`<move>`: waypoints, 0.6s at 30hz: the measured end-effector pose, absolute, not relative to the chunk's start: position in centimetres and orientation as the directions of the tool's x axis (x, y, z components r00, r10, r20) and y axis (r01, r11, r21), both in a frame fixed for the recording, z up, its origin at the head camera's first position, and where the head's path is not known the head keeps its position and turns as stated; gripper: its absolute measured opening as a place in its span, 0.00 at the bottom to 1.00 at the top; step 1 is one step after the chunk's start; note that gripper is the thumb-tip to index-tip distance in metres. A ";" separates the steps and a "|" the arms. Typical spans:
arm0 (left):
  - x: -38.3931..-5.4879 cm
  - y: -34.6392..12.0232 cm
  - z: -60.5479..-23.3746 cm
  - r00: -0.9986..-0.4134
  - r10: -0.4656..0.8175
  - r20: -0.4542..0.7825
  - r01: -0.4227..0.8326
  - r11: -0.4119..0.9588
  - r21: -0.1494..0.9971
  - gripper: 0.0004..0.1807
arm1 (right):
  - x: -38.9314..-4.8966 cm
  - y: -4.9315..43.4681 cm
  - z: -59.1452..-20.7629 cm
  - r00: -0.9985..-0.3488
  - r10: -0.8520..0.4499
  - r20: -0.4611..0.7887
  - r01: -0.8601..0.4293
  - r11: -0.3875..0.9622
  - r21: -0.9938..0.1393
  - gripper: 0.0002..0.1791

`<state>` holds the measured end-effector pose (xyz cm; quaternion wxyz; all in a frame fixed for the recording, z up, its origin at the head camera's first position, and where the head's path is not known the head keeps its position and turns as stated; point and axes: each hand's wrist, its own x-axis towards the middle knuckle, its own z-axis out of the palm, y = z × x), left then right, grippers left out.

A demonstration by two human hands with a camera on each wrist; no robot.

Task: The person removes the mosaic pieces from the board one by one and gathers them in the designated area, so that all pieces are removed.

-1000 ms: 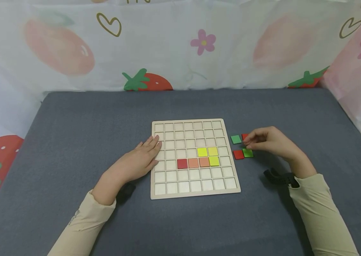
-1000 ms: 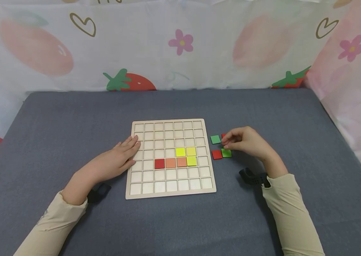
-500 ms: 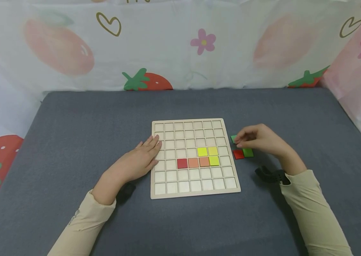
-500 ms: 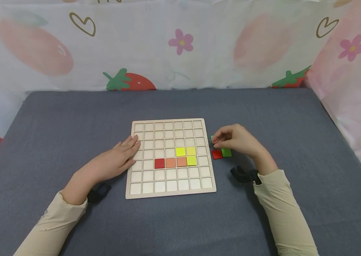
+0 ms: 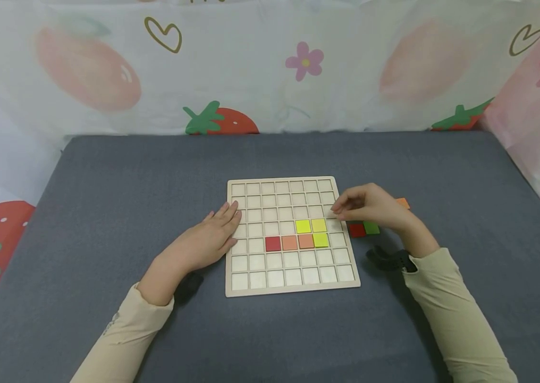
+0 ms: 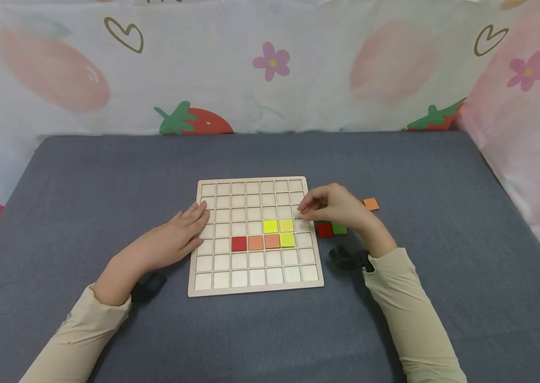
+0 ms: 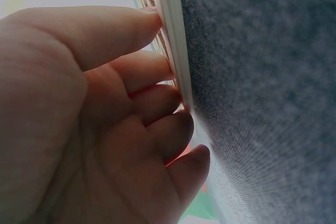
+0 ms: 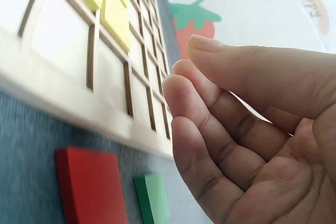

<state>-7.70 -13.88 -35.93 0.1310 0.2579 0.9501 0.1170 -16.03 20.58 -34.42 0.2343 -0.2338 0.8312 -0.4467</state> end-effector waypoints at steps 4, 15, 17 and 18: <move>-7.7 -13.9 -35.9 -0.830 0.524 -0.188 0.464 0.838 0.288 0.30 | -16.2 19.9 -34.6 -0.767 -0.617 -0.177 -0.198 0.491 -0.849 0.08; -7.7 -13.9 -36.0 -0.836 0.515 -0.190 0.455 0.843 0.287 0.30 | -16.3 18.3 -35.0 -0.728 -0.672 -0.136 -0.256 0.450 -0.856 0.08; -7.7 -13.9 -36.0 -0.836 0.515 -0.190 0.454 0.843 0.287 0.30 | -16.3 18.1 -35.0 -0.725 -0.675 -0.137 -0.257 0.450 -0.855 0.08; -7.7 -13.9 -36.0 -0.836 0.514 -0.190 0.453 0.843 0.289 0.30 | -16.3 18.0 -35.0 -0.723 -0.676 -0.139 -0.256 0.449 -0.856 0.08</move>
